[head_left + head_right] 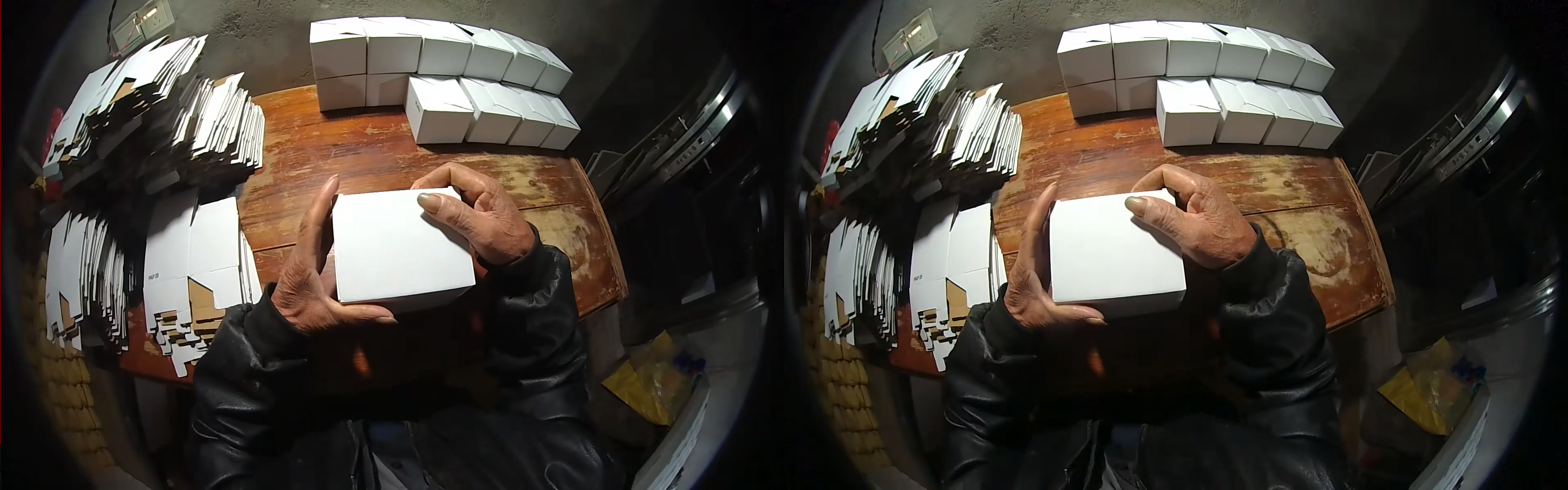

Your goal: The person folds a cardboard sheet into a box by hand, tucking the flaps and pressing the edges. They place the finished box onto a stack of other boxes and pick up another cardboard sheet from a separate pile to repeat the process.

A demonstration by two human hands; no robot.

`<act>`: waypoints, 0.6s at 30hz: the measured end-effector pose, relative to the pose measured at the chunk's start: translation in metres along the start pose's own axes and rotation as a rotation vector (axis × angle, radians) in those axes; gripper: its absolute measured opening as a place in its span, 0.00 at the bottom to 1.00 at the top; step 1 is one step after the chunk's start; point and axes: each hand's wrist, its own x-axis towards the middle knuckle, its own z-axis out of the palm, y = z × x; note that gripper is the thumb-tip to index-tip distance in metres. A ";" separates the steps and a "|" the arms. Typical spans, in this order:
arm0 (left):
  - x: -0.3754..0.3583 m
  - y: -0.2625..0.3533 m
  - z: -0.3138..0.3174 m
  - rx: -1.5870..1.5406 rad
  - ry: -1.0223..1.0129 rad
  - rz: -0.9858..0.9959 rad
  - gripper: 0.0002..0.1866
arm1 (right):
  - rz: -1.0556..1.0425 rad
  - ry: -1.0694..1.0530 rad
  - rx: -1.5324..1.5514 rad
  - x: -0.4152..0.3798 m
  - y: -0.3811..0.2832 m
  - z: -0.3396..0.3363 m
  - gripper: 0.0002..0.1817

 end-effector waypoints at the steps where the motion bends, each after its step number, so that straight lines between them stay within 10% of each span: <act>1: 0.000 0.000 0.000 -0.006 -0.002 0.010 0.80 | -0.002 0.006 -0.015 0.000 0.000 0.000 0.15; 18: 0.001 0.003 0.008 0.027 0.021 0.110 0.72 | -0.056 0.004 -0.070 -0.001 0.008 0.004 0.09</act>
